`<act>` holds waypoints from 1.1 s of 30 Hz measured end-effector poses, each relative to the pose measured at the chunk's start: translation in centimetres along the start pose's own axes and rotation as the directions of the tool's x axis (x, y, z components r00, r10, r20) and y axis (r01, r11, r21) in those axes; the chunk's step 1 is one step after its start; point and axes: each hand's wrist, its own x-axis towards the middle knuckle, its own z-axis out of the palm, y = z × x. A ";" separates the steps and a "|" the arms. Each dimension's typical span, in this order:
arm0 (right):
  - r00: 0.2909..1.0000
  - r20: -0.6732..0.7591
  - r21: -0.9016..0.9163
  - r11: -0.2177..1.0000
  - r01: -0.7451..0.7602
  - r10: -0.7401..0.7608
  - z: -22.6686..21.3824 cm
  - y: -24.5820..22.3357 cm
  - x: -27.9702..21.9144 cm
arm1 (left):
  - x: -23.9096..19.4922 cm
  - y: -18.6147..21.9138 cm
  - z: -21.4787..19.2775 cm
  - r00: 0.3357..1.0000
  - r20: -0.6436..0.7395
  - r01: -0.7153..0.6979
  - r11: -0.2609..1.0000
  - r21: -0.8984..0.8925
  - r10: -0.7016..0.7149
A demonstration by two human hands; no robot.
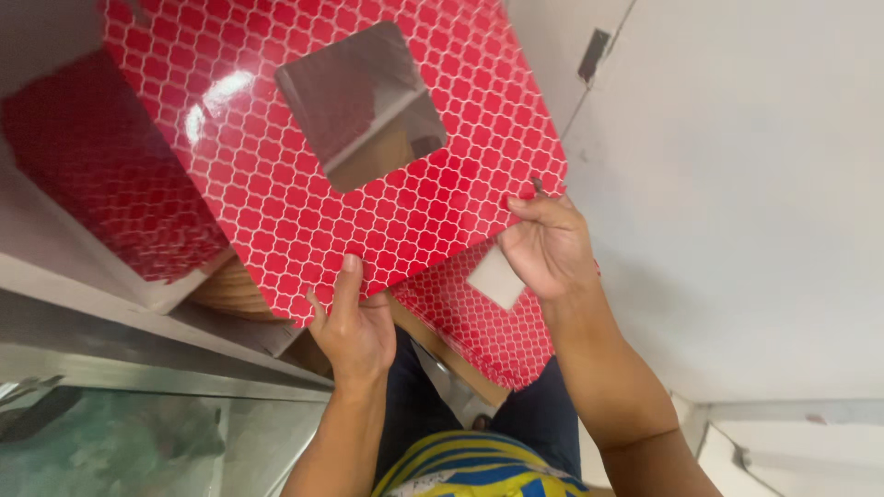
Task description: The person picks up, counts, and sorts red patterned cardboard cake boxes from a storage shelf, placing them down or checking them individually by hand.
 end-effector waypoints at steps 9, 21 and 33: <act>0.963 -0.269 0.038 0.999 0.035 -0.024 -9.2 -1.4 -7.6 | -2.0 -3.9 -1.9 0.959 0.260 0.065 0.981 0.181 -0.111; 0.744 -0.666 0.218 0.968 0.127 0.052 -11.1 1.4 -13.6 | -1.0 -10.6 -5.3 0.818 0.307 0.146 0.692 0.707 -0.486; 0.657 -0.723 0.387 0.913 0.129 0.214 -19.1 7.0 -16.5 | 0.7 -14.3 -9.8 0.688 -0.145 0.610 0.459 0.646 -0.711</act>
